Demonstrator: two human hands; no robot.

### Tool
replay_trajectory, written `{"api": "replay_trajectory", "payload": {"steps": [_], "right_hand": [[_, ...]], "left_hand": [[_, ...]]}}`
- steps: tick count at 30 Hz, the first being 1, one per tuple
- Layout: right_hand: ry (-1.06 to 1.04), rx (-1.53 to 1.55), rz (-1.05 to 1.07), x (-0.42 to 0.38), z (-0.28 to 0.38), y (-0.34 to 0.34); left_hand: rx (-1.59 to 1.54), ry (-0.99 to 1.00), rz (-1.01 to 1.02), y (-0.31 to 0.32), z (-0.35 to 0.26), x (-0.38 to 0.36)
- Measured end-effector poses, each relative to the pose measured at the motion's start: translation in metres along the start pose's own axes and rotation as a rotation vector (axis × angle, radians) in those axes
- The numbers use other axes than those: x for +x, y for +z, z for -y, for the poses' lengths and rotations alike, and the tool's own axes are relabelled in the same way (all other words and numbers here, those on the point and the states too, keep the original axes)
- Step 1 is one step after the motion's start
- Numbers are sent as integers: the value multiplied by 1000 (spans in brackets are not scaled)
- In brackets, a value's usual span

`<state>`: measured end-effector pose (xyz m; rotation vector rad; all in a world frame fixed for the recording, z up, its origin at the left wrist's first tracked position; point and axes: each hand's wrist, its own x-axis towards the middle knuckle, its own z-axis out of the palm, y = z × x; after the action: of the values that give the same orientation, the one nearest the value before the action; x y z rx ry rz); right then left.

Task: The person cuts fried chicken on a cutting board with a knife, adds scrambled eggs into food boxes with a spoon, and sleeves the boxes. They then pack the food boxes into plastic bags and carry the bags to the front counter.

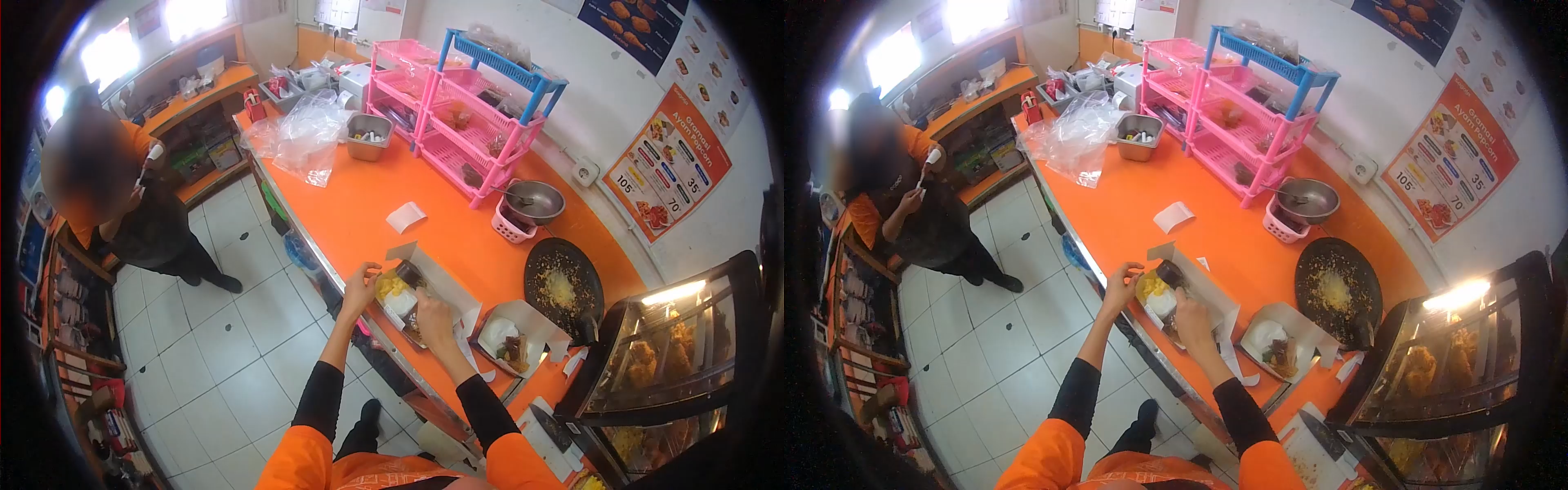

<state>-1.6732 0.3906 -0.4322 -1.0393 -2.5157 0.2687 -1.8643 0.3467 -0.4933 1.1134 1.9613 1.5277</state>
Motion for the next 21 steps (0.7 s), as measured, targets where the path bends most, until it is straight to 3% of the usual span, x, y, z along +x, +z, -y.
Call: {"api": "replay_trajectory", "payload": {"steps": [5,7,8,10,14,17,19,21], "right_hand": [[45,200,-41,1,-4,-7],[150,666,-79,-1,-7,-12],[151,666,-83,-2,-7,-19],[526,1048,155,-9,-6,-36],[708,1237,338,-26,-12,-55],[360,964,153,-34,-15,-42],[99,384,31,-23,-4,-38],[128,258,136,1,15,-37]], "left_hand": [[-71,-163,101,-6,-11,-1],[-134,-106,91,-4,-6,-1],[-133,-103,94,-4,-6,-2],[-37,59,86,-3,-4,-4],[289,188,81,-11,-44,-17],[252,112,86,-10,-51,-16],[210,35,5,-5,-33,-13],[266,25,11,-6,-30,-13]]}}
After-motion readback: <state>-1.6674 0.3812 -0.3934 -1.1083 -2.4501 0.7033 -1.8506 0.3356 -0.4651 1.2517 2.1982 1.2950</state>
